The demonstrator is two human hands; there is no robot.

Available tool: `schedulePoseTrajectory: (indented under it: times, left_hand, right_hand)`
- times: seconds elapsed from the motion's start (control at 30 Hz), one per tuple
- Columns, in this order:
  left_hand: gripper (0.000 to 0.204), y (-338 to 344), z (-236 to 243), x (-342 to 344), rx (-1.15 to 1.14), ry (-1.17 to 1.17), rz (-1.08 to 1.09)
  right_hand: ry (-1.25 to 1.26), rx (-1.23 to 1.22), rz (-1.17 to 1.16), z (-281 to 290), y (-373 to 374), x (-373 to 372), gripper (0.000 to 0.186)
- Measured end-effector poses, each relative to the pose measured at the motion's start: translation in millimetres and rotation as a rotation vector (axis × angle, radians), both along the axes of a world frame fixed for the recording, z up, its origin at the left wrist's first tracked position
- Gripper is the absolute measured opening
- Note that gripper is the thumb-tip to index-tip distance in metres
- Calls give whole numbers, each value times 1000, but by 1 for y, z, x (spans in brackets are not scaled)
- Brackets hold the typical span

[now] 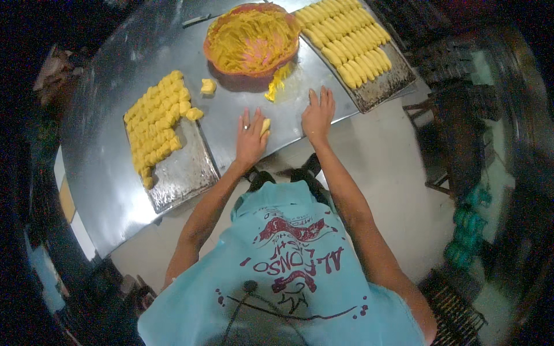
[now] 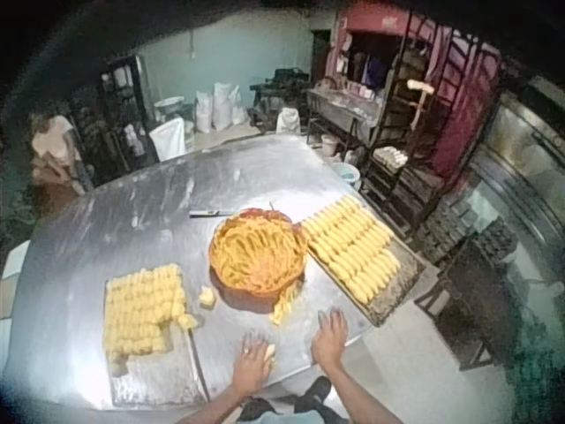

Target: The recorder is forming and rolling pieces of dough, adding a yellow filling from a bowl, and placing the finished rolls onto metal trays in a bakery production area.

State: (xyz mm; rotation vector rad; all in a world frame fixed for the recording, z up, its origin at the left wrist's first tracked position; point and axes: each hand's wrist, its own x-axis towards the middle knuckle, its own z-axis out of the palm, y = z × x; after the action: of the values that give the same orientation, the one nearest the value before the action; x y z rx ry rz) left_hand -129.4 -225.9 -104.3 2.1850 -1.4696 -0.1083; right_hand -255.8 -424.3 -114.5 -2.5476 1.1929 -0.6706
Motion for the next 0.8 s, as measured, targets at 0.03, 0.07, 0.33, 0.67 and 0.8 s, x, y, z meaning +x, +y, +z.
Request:
schedulePoseTrajectory:
  times: [0.03,0.07,0.33,0.67,0.8]
  left_hand:
    - [59,0,1,-8,27,53,-10]
    - [59,-1,2,-14,31,50,-8]
    - [42,-8,59,-36,63,824,320]
    - [43,85,26,183,211,-36,218]
    - [38,81,58,184,-69,218,66]
  right_hand:
    - [-14,-23,18,0,-2,0,44]
    - [-26,-46,35,0,-3,0,44]
    - [-511,1284,-164,55,97,-28,28]
    - [-762,1507,-201,63,106,6,27]
    - [-696,1579,-435,61,111,-24,33]
